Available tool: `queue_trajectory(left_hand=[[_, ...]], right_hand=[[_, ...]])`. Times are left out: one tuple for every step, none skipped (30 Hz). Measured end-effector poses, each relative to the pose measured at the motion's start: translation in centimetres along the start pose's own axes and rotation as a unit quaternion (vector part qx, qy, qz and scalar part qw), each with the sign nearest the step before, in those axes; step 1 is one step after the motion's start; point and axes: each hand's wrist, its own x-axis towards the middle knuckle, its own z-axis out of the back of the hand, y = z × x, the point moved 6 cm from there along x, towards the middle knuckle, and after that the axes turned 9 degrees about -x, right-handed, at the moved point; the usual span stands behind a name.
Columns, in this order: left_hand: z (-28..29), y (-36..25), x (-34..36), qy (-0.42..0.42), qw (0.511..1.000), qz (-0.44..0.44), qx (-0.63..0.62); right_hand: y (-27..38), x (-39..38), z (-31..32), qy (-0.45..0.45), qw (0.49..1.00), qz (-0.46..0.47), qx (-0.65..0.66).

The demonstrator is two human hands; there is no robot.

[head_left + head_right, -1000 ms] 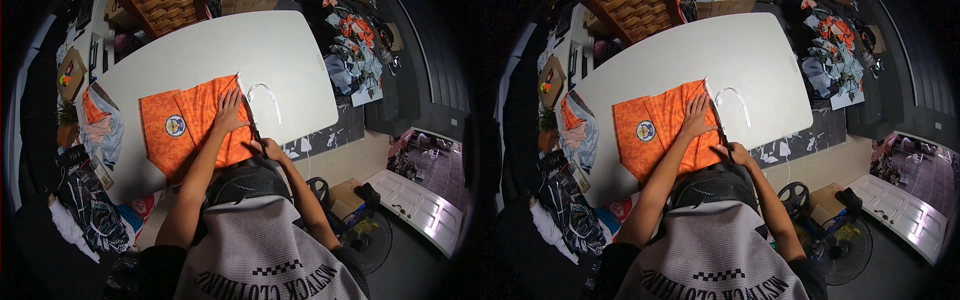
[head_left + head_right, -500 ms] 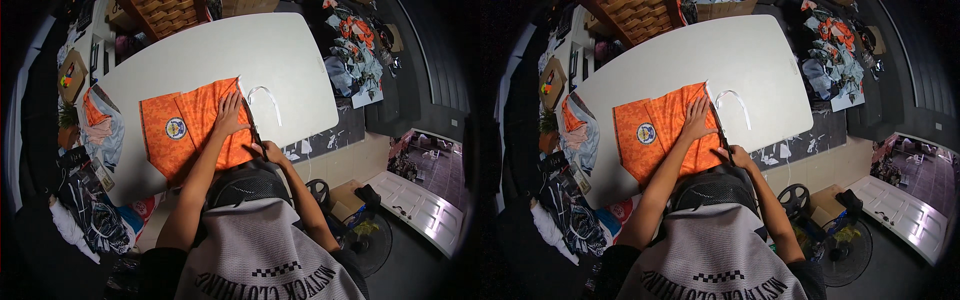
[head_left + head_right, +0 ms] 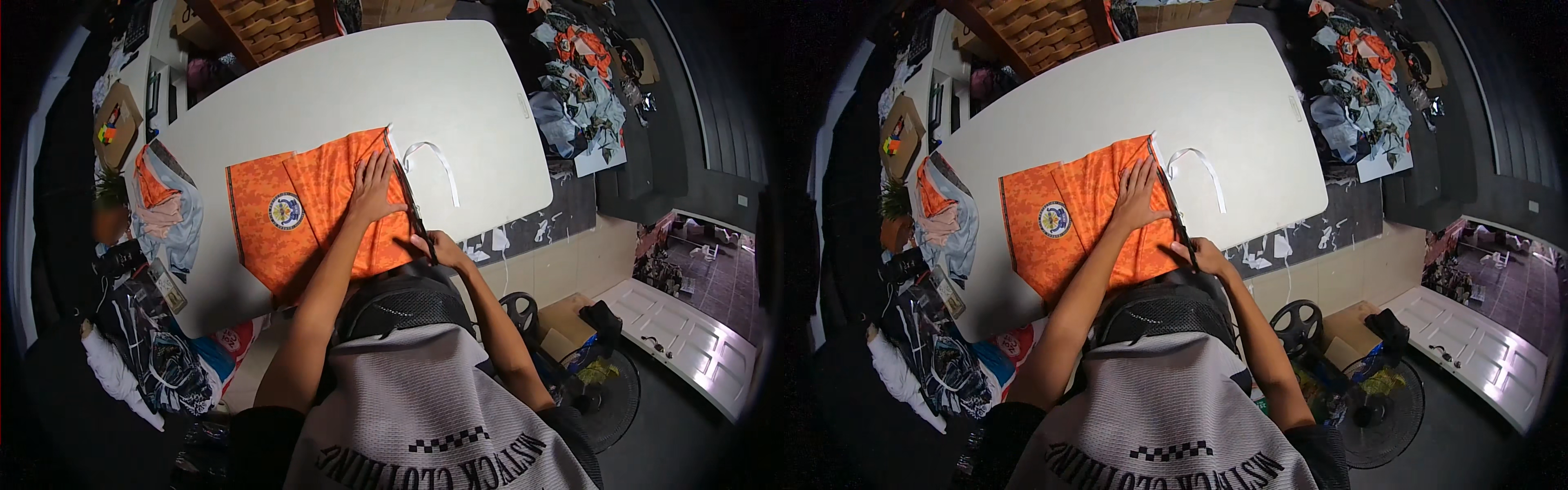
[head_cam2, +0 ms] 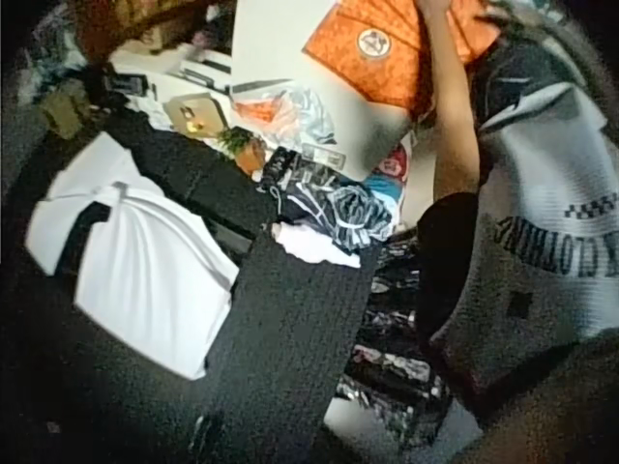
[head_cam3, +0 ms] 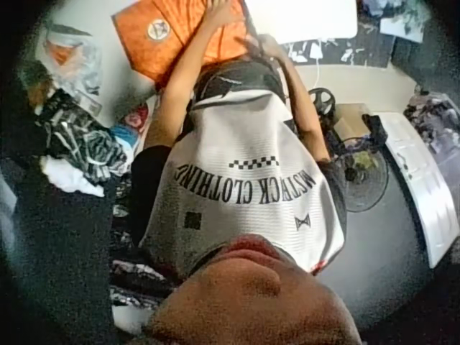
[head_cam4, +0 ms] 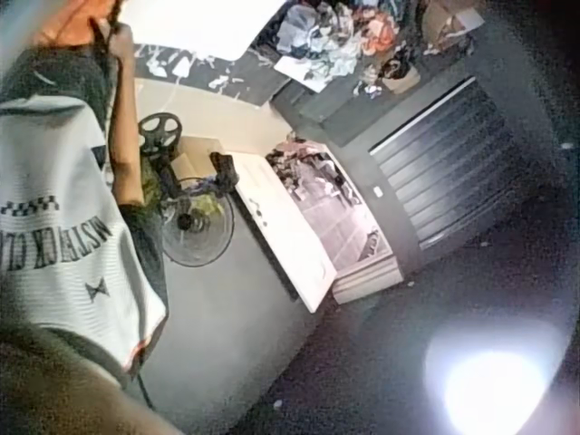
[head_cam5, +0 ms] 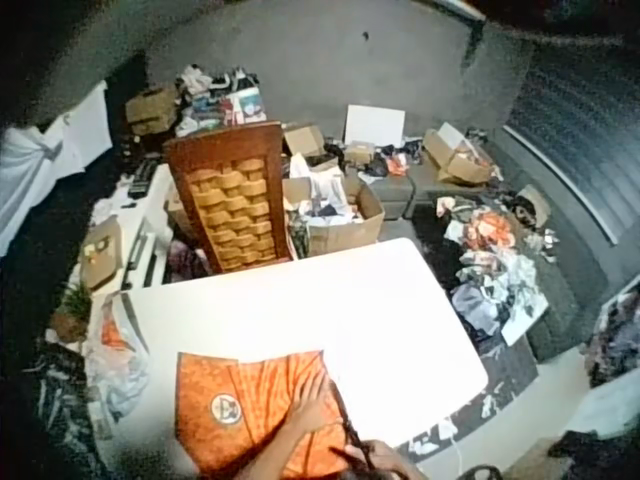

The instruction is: The recorder is using scissors to cut patterns out of orange garments and sorting them on a table.

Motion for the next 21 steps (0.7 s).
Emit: queue_trajectory(left_hand=[[0.0,0.1,-0.1,-0.007,1.000,-0.003,0.003],[0.0,-0.1,0.0,-0.005,1.000,-0.005,0.001],[0.0,-0.1,0.0,-0.006,1.000,-0.004,-0.001],[0.0,-0.1,0.1,-0.006,1.000,-0.004,-0.003],[0.0,-0.2,0.1,-0.006,1.000,-0.003,-0.005],[0.0,-0.2,0.1,-0.006,1.000,-0.002,-0.007],[0.0,-0.2,0.1,-0.006,1.000,-0.001,-0.008],[0.0,-0.1,0.1,-0.004,1.000,0.000,-0.005],[0.0,0.0,0.1,-0.003,1.000,0.001,-0.002],[0.0,0.0,0.1,-0.001,1.000,0.003,0.000],[0.0,0.1,0.1,0.000,1.000,0.004,0.003],[-0.1,0.1,0.1,0.000,1.000,0.005,0.003],[-0.1,0.0,0.1,-0.002,1.000,0.002,0.001],[-0.1,0.0,0.0,-0.005,1.000,-0.001,-0.001],[0.0,0.0,0.0,-0.008,1.000,-0.003,-0.002],[0.0,0.0,0.0,-0.011,1.000,-0.006,-0.004],[0.0,-0.1,0.0,-0.010,1.000,-0.007,-0.005],[0.0,-0.1,0.0,-0.006,1.000,-0.004,-0.008],[0.0,0.0,0.0,-0.001,1.000,-0.002,-0.011],[0.0,0.0,0.1,0.003,1.000,0.000,-0.015],[-0.1,-0.1,0.1,0.008,1.000,0.001,-0.018]], right_hand=[[0.3,0.0,0.0,0.008,1.000,-0.002,0.007],[0.3,0.1,0.1,0.007,1.000,-0.004,0.008],[0.4,0.2,0.2,0.002,1.000,0.000,0.011],[0.6,0.4,0.2,-0.002,1.000,0.004,0.013],[0.7,0.6,0.2,-0.007,1.000,0.009,0.016],[0.8,0.7,0.2,-0.011,1.000,0.013,0.019],[1.0,0.8,0.2,-0.010,1.000,0.012,0.019],[1.2,0.9,0.1,-0.014,0.999,0.019,0.022],[1.5,1.0,0.1,-0.017,0.999,0.026,0.025],[1.7,1.0,0.1,-0.021,0.999,0.032,0.028],[1.9,1.0,0.1,-0.024,0.998,0.039,0.031],[1.8,1.2,0.2,-0.024,0.998,0.039,0.031],[1.5,1.3,0.2,-0.020,0.999,0.029,0.037],[1.2,1.4,0.1,-0.016,0.999,0.019,0.043],[1.0,1.6,0.1,-0.012,0.999,0.009,0.049],[0.7,1.8,0.0,-0.008,0.998,-0.001,0.055],[0.5,2.0,0.1,-0.009,0.998,-0.002,0.056],[0.4,2.2,0.2,-0.014,0.999,-0.002,0.041],[0.2,2.5,0.3,-0.019,0.999,-0.001,0.027],[0.0,2.7,0.4,-0.024,1.000,-0.001,0.012],[-0.2,2.8,0.5,-0.029,1.000,-0.001,-0.002]])
